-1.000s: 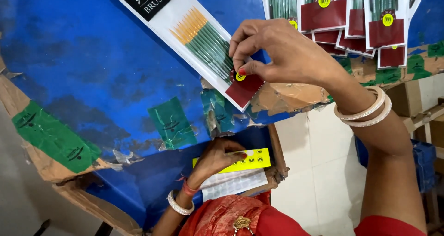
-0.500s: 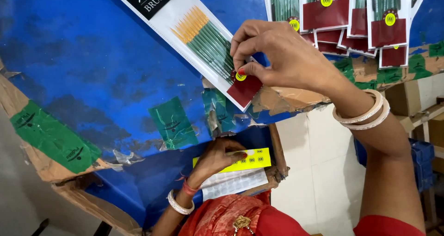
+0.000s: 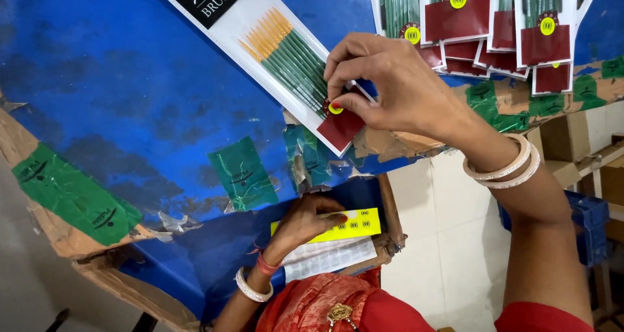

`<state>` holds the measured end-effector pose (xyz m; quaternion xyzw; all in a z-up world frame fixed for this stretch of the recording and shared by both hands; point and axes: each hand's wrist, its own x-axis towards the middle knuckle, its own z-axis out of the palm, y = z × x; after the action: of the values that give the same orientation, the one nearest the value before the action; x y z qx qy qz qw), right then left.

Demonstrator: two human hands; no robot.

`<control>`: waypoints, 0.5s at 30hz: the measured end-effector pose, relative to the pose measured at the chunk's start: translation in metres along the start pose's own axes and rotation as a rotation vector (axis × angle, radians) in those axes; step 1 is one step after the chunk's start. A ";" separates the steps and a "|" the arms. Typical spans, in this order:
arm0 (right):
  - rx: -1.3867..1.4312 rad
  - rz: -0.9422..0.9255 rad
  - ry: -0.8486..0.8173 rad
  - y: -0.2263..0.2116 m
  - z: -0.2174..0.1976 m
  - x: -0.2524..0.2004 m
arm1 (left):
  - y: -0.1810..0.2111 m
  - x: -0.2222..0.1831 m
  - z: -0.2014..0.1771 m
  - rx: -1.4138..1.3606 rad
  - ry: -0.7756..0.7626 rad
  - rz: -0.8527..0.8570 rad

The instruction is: Applying circular yellow stickers to the back of packaged artist brushes.

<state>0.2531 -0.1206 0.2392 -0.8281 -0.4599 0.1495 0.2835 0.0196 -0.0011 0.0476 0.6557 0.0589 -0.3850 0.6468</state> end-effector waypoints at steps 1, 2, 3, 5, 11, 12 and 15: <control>0.000 0.001 0.000 0.000 0.001 -0.001 | 0.000 0.000 0.000 0.000 -0.001 0.000; 0.000 0.006 0.016 -0.001 0.001 -0.003 | 0.000 0.000 0.000 -0.015 -0.006 0.009; 0.000 0.011 0.032 -0.001 0.002 -0.004 | -0.001 0.000 0.000 -0.029 -0.011 0.019; -0.026 0.018 0.048 -0.005 0.005 -0.006 | 0.002 -0.001 -0.002 0.008 -0.009 0.050; 0.056 0.172 0.148 -0.008 0.004 -0.006 | -0.016 0.006 0.002 0.030 -0.019 0.117; 0.136 0.205 0.186 -0.002 0.004 -0.009 | -0.023 0.010 0.002 -0.013 -0.023 0.135; 0.080 0.088 0.310 -0.010 -0.001 -0.032 | -0.023 0.011 -0.002 0.050 0.000 0.198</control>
<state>0.2296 -0.1440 0.2453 -0.8486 -0.3678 0.0504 0.3770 0.0147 0.0000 0.0225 0.6744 -0.0159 -0.3204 0.6650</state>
